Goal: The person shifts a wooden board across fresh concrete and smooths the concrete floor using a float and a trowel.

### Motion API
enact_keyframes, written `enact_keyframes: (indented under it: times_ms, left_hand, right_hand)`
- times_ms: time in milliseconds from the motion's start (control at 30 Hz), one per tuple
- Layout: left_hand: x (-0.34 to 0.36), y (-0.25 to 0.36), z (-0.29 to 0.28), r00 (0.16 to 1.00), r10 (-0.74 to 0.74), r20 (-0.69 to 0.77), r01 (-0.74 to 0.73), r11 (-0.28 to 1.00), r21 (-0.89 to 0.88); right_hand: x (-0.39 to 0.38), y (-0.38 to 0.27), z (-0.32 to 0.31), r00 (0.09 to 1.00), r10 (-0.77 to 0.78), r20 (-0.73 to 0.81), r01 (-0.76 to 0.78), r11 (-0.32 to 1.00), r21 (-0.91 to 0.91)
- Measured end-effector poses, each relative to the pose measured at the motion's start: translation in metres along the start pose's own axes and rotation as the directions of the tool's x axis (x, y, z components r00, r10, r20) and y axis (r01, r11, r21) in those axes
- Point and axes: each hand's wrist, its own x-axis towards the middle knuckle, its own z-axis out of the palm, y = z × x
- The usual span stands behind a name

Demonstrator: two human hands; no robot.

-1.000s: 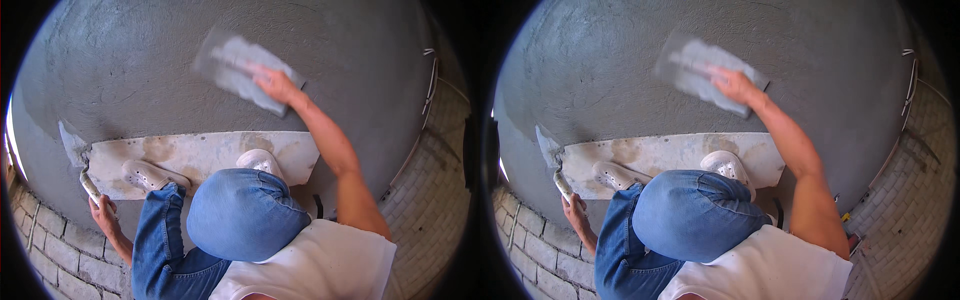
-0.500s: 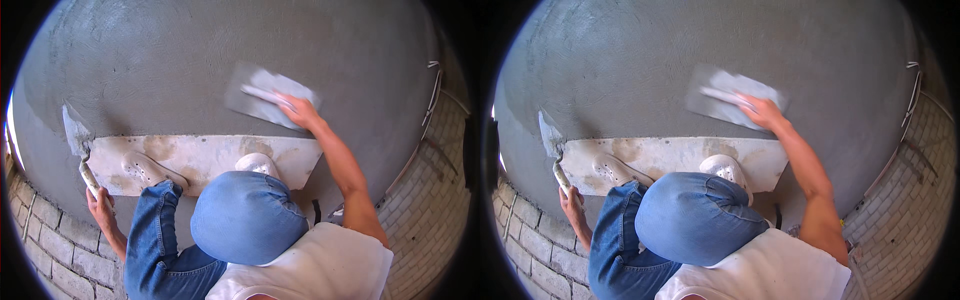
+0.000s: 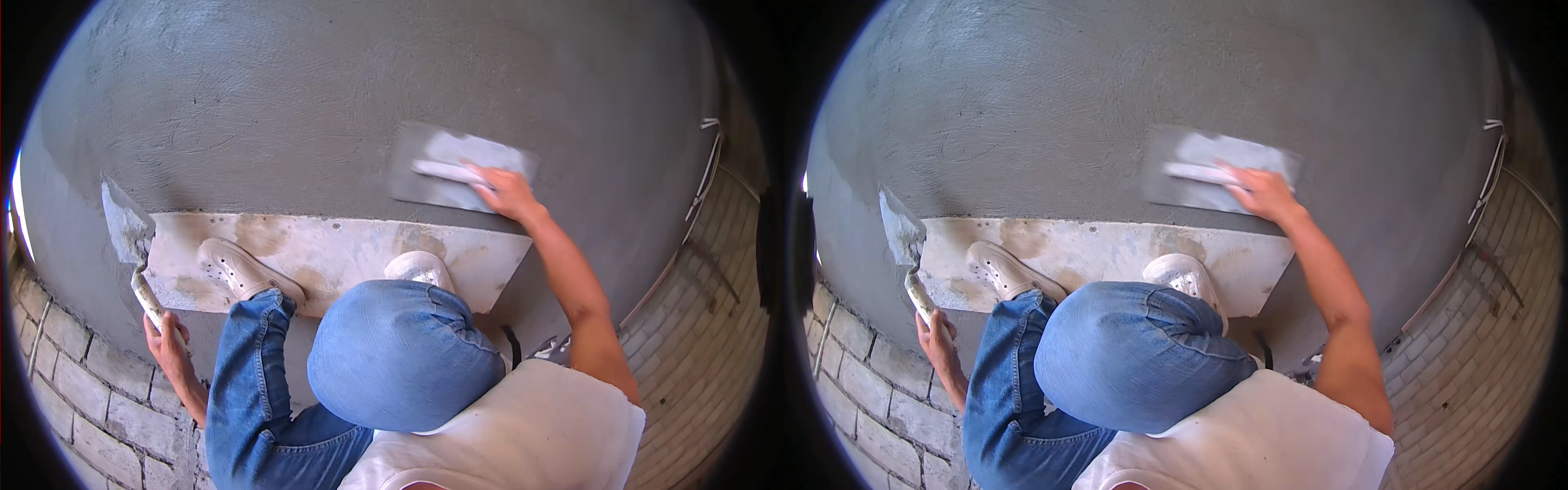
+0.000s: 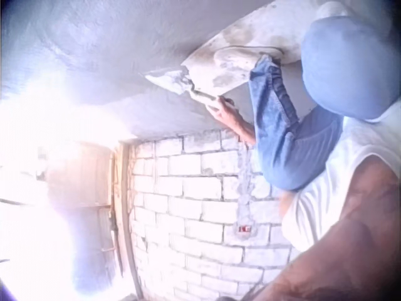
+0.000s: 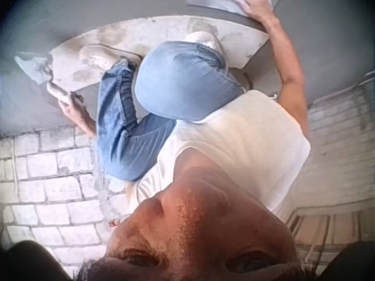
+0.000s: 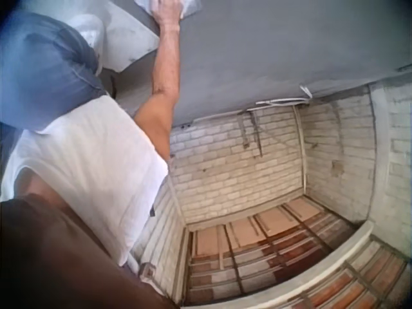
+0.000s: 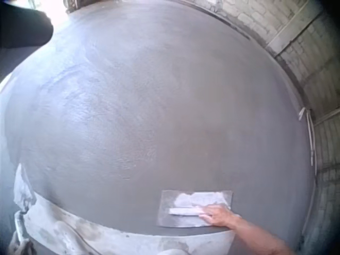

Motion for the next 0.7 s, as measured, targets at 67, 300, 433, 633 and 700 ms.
enact_keyframes:
  times_ms: [67,300,433,633,700]
  left_hand:
    - [0.005,0.003,-0.001,1.000,0.002,-0.025,-0.002,1.000,0.000]
    - [-0.002,-0.014,-0.005,0.999,-0.037,-0.003,0.037,0.999,0.010]
    - [0.006,-0.022,-0.016,0.999,-0.036,0.005,0.036,0.999,-0.024]
    - [0.006,-0.015,-0.016,1.000,-0.016,0.009,0.016,1.000,-0.003]
    - [0.007,-0.022,-0.021,0.999,0.004,0.037,-0.003,1.000,-0.021]
  right_hand:
    - [-0.019,0.040,-0.025,0.973,0.229,0.020,-0.227,0.972,-0.057]
    - [0.122,-0.053,-0.039,0.935,0.160,-0.318,-0.098,0.974,0.204]
    - [0.080,-0.071,0.024,0.983,-0.171,0.066,0.174,0.984,-0.041]
    - [0.009,0.043,-0.033,0.967,0.173,-0.189,-0.191,0.978,-0.080]
    - [0.064,-0.004,-0.042,0.871,0.396,-0.290,-0.355,0.916,0.186]
